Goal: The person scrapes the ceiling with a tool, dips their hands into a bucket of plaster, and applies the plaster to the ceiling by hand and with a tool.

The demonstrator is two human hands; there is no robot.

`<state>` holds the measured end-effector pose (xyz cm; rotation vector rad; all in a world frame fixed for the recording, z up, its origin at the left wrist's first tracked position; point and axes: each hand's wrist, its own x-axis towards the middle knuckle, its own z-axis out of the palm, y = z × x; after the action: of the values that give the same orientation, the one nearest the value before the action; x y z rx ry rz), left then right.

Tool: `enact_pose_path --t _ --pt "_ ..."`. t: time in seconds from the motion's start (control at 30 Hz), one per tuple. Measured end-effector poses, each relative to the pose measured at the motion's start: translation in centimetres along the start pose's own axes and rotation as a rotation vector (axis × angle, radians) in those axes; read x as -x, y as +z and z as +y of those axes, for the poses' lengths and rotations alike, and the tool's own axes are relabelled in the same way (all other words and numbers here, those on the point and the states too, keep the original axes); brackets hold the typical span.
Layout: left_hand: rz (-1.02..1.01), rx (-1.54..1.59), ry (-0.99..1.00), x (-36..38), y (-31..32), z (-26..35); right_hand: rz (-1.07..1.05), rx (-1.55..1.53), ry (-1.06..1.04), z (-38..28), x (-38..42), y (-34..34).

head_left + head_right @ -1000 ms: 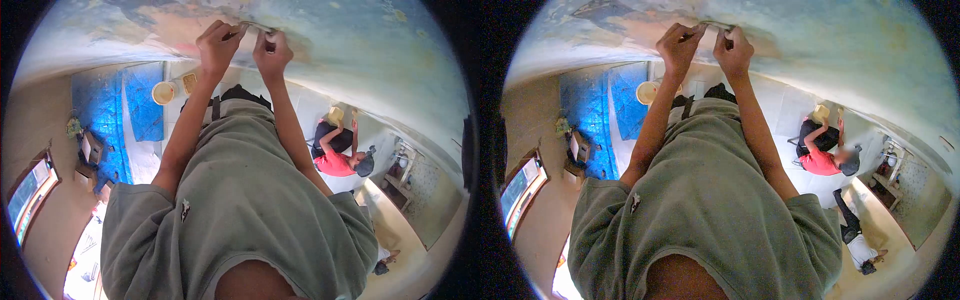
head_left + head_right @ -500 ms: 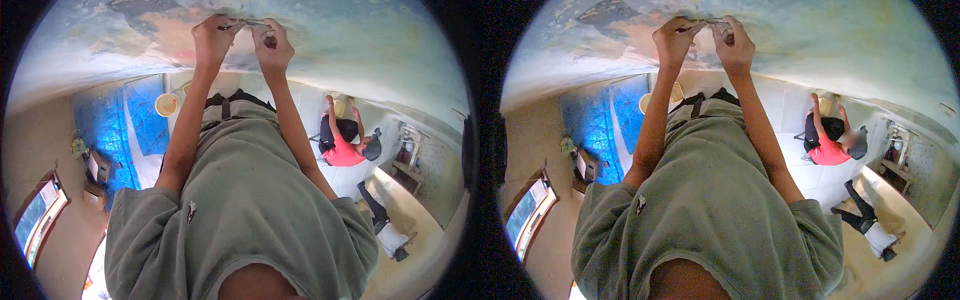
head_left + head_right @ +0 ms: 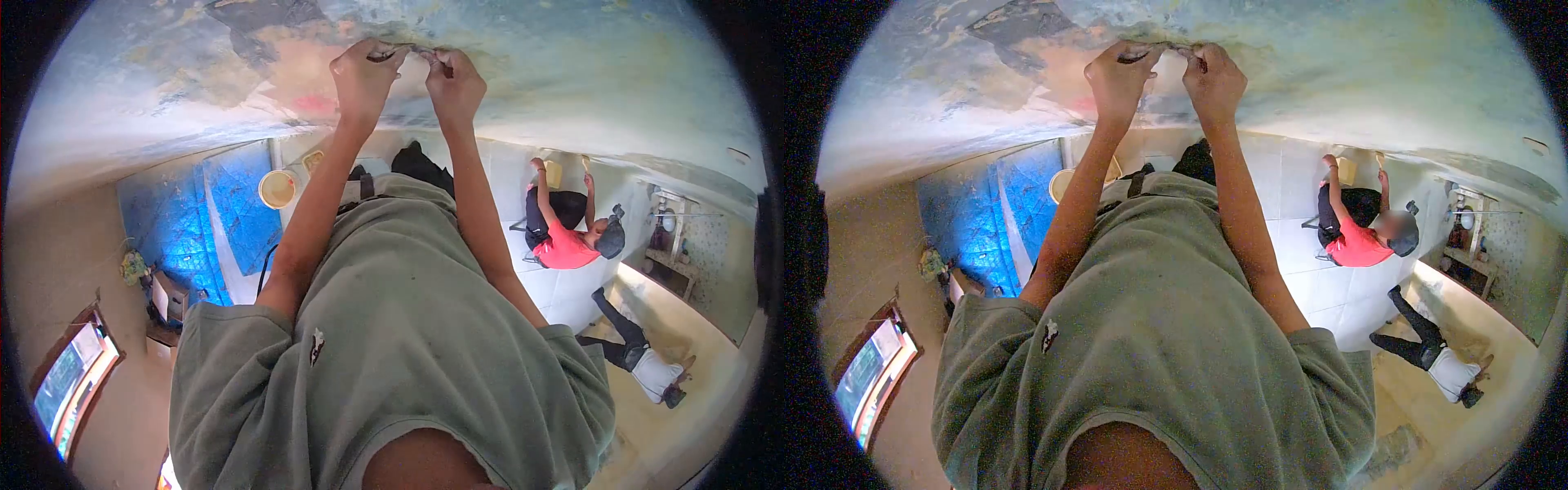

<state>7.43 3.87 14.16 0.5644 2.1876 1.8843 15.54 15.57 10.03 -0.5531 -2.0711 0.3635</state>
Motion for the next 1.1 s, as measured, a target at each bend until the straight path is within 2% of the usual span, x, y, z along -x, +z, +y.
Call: enact_pose_path --t 0.03,0.1,0.13,0.2,0.33,0.4,0.5,0.6,0.73,0.83,0.9,0.93,1.0,1.1 --pt "-0.003 0.002 -0.002 0.0 0.2 0.2 -0.001 0.004 0.001 -0.1 -0.1 -0.1" --pt "0.033 0.137 0.145 -0.2 0.4 0.3 0.032 -0.067 -0.006 -0.4 -0.6 -0.2" --pt "0.034 0.139 0.140 -0.4 0.4 -0.1 0.027 -0.065 -0.006 -0.6 -0.7 -0.2" --pt "0.038 0.014 0.322 -1.1 0.6 -1.1 0.041 -0.039 0.015 -0.9 -0.8 -0.2" --pt "0.058 0.065 0.211 -0.2 0.9 -0.9 0.008 -0.055 0.079 -0.7 -0.4 -0.5" --pt "0.045 0.160 0.126 -0.3 0.8 -0.3 0.039 -0.024 -0.049 -0.4 -0.5 -0.5" --pt "0.031 0.041 0.230 -0.6 0.4 -0.2 0.082 -0.027 -0.166 0.1 -1.3 -0.1" --pt "0.053 0.050 0.307 -0.7 0.4 0.3 0.065 0.000 -0.116 -0.4 -1.6 -0.9" --pt "0.069 0.009 0.294 -0.7 0.7 0.7 0.118 -0.003 -0.163 -1.7 -3.5 -1.5" --pt "0.097 0.059 0.259 0.1 1.4 -0.4 0.061 -0.039 -0.124 -0.2 -1.3 -0.8" --pt "0.002 0.095 -0.106 0.6 1.3 -0.5 -0.020 0.069 -0.100 0.2 -0.5 -0.3" --pt "-0.001 0.096 -0.102 0.5 1.5 -1.0 -0.016 0.071 -0.101 0.2 -0.5 -0.3" --pt "0.083 0.013 0.240 0.2 1.8 -1.2 -0.016 0.065 -0.109 0.0 -0.5 -0.4" --pt "0.079 -0.064 0.341 0.1 1.1 0.1 0.043 0.099 -0.148 -0.1 -1.5 -0.4"
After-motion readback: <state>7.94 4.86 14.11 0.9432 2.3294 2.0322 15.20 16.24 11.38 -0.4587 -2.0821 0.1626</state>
